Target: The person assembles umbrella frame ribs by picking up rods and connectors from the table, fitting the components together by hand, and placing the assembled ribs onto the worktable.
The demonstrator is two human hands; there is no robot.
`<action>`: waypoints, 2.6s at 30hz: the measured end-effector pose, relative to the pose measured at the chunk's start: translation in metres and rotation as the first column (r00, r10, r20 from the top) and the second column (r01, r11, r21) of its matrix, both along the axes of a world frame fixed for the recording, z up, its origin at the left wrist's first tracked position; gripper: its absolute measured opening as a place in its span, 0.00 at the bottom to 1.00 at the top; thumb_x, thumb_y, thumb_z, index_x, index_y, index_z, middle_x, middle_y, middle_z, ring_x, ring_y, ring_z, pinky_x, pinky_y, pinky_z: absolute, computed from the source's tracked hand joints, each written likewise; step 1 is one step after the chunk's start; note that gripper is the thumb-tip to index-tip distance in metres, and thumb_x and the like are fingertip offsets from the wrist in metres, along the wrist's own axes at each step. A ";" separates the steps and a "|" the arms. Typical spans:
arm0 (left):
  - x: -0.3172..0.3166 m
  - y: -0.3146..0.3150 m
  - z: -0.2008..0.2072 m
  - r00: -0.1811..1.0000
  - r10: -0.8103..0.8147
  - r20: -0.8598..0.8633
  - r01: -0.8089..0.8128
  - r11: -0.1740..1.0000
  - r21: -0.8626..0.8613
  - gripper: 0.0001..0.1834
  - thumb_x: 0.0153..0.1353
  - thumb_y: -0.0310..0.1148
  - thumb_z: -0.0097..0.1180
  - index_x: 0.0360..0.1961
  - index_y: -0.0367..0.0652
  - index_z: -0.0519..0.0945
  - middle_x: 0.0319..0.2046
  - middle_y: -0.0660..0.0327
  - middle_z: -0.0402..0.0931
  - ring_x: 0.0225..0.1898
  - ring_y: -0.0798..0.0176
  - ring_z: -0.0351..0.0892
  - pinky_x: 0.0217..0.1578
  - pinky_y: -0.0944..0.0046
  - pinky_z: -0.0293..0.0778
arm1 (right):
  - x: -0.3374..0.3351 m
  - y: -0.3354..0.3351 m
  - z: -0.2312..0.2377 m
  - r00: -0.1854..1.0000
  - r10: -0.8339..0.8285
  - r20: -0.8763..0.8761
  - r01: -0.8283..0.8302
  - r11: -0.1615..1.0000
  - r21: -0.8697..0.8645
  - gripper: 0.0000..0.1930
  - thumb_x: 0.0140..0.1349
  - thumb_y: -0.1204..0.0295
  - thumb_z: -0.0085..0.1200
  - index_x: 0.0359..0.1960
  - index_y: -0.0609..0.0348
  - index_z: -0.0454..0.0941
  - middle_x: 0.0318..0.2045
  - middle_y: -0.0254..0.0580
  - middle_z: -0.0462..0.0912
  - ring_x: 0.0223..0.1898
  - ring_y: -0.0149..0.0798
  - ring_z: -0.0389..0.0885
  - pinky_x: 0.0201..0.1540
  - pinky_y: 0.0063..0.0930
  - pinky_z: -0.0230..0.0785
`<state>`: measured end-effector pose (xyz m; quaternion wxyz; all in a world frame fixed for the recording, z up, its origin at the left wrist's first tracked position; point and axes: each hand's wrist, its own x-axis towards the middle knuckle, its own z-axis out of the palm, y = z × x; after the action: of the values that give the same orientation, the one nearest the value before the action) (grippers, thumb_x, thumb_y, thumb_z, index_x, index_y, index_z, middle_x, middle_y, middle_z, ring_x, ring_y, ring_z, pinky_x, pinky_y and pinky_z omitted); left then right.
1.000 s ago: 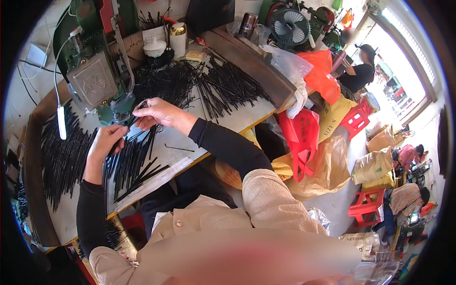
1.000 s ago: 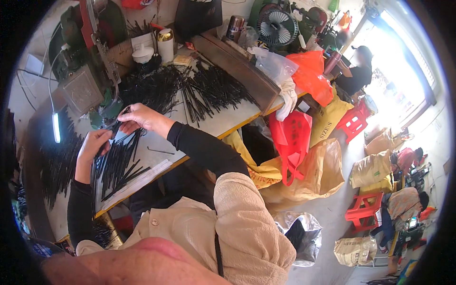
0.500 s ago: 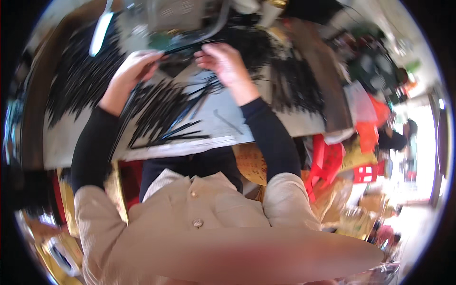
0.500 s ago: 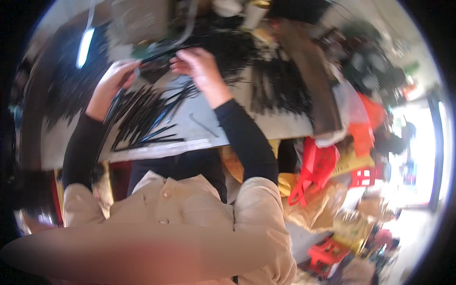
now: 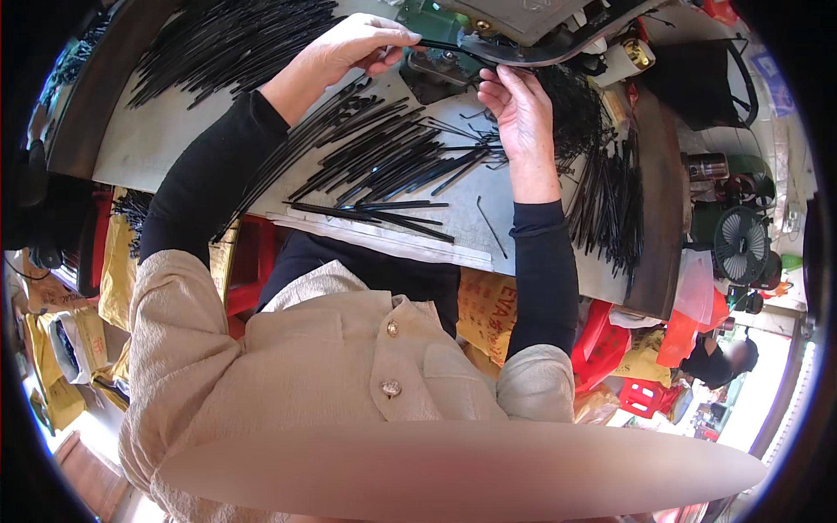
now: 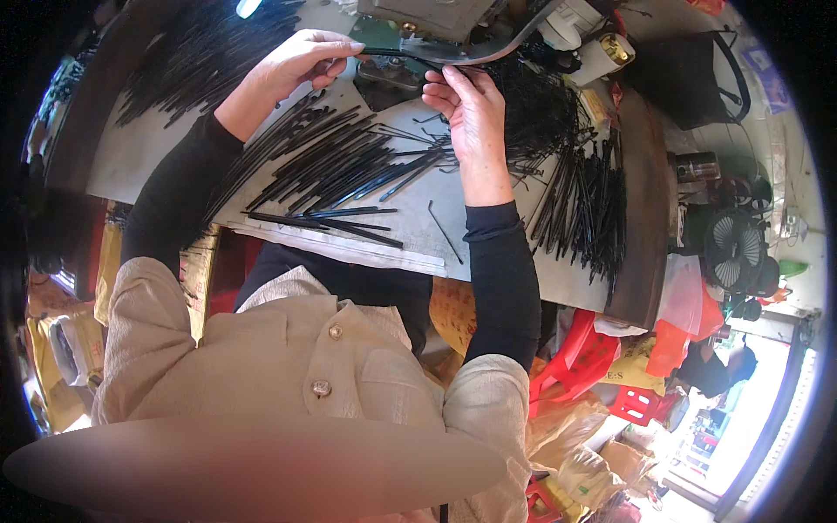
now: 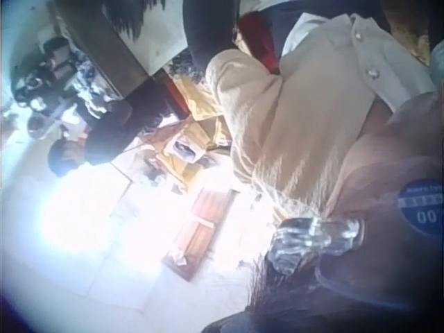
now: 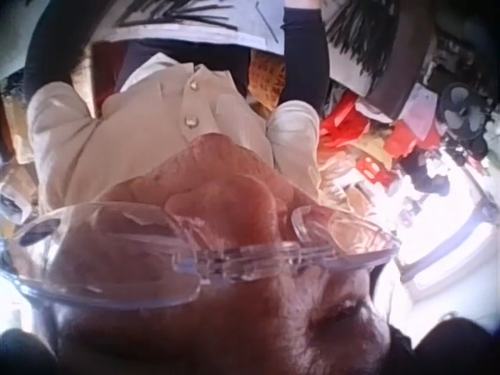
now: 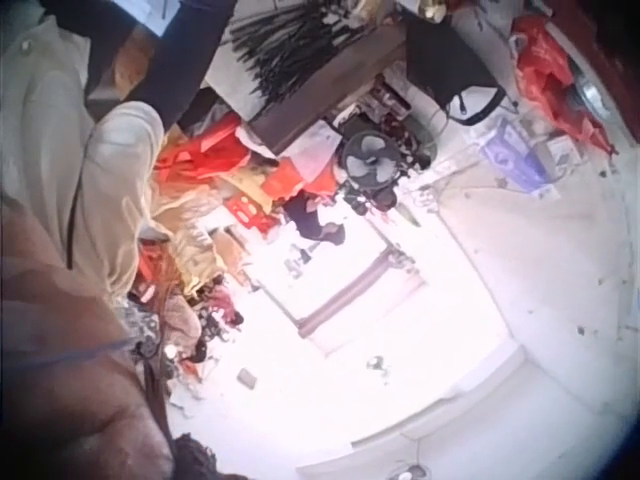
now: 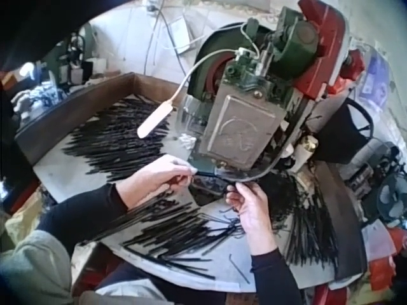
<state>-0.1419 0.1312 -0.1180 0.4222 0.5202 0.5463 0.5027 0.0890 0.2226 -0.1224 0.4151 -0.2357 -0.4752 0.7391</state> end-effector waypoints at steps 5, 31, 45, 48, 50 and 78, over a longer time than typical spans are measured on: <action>-0.003 0.000 -0.001 0.998 -0.013 0.061 0.017 0.997 -0.081 0.16 0.59 0.44 0.55 0.31 0.40 0.80 0.14 0.70 0.66 0.12 0.77 0.62 0.14 0.78 0.55 | -0.002 -0.004 0.001 0.998 -0.032 0.049 0.031 0.999 0.022 0.08 0.59 0.76 0.53 0.39 0.67 0.73 0.31 0.52 0.81 0.28 0.37 0.82 0.32 0.26 0.79; -0.016 0.006 -0.012 0.998 0.013 -0.064 -0.015 1.000 -0.023 0.20 0.59 0.44 0.55 0.40 0.36 0.81 0.11 0.71 0.60 0.11 0.78 0.58 0.13 0.76 0.52 | -0.005 0.000 -0.004 0.999 -0.002 0.042 0.004 0.999 -0.041 0.09 0.59 0.76 0.54 0.39 0.67 0.72 0.31 0.53 0.81 0.28 0.38 0.82 0.31 0.27 0.79; -0.020 0.011 0.004 0.935 -0.238 0.264 0.278 0.952 -0.126 0.14 0.56 0.36 0.58 0.28 0.32 0.81 0.13 0.65 0.68 0.12 0.72 0.61 0.13 0.72 0.55 | 0.012 0.003 0.005 0.898 -0.348 0.271 0.110 0.772 0.626 0.12 0.58 0.73 0.58 0.40 0.66 0.76 0.33 0.41 0.80 0.34 0.29 0.78 0.39 0.20 0.71; -0.011 0.005 0.006 0.955 -0.280 0.098 0.293 0.940 -0.174 0.13 0.57 0.36 0.56 0.26 0.34 0.81 0.14 0.66 0.69 0.12 0.74 0.62 0.13 0.72 0.56 | 0.001 -0.024 0.013 0.799 -0.309 0.515 -0.218 0.649 0.728 0.10 0.53 0.72 0.61 0.36 0.62 0.79 0.29 0.37 0.81 0.30 0.26 0.76 0.36 0.20 0.69; -0.003 -0.001 0.016 0.946 -0.323 0.022 0.321 0.926 -0.196 0.14 0.57 0.37 0.56 0.27 0.35 0.81 0.13 0.67 0.69 0.12 0.75 0.62 0.13 0.72 0.57 | -0.004 -0.040 0.016 0.740 -0.325 0.589 -0.338 0.577 0.743 0.11 0.52 0.72 0.60 0.38 0.59 0.80 0.26 0.39 0.81 0.26 0.28 0.77 0.32 0.20 0.69; 0.012 -0.007 0.003 0.991 -0.034 0.133 0.045 0.996 -0.079 0.12 0.60 0.37 0.55 0.32 0.36 0.80 0.18 0.67 0.72 0.12 0.78 0.63 0.12 0.75 0.56 | -0.007 -0.056 0.016 0.757 0.327 0.566 -0.458 0.883 0.103 0.21 0.58 0.67 0.53 0.51 0.64 0.68 0.26 0.39 0.80 0.24 0.25 0.76 0.24 0.14 0.67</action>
<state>-0.1304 0.1242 -0.1146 0.4882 0.4790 0.5270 0.5045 0.0820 0.1670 -0.1068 0.1258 -0.2751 -0.6942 0.6531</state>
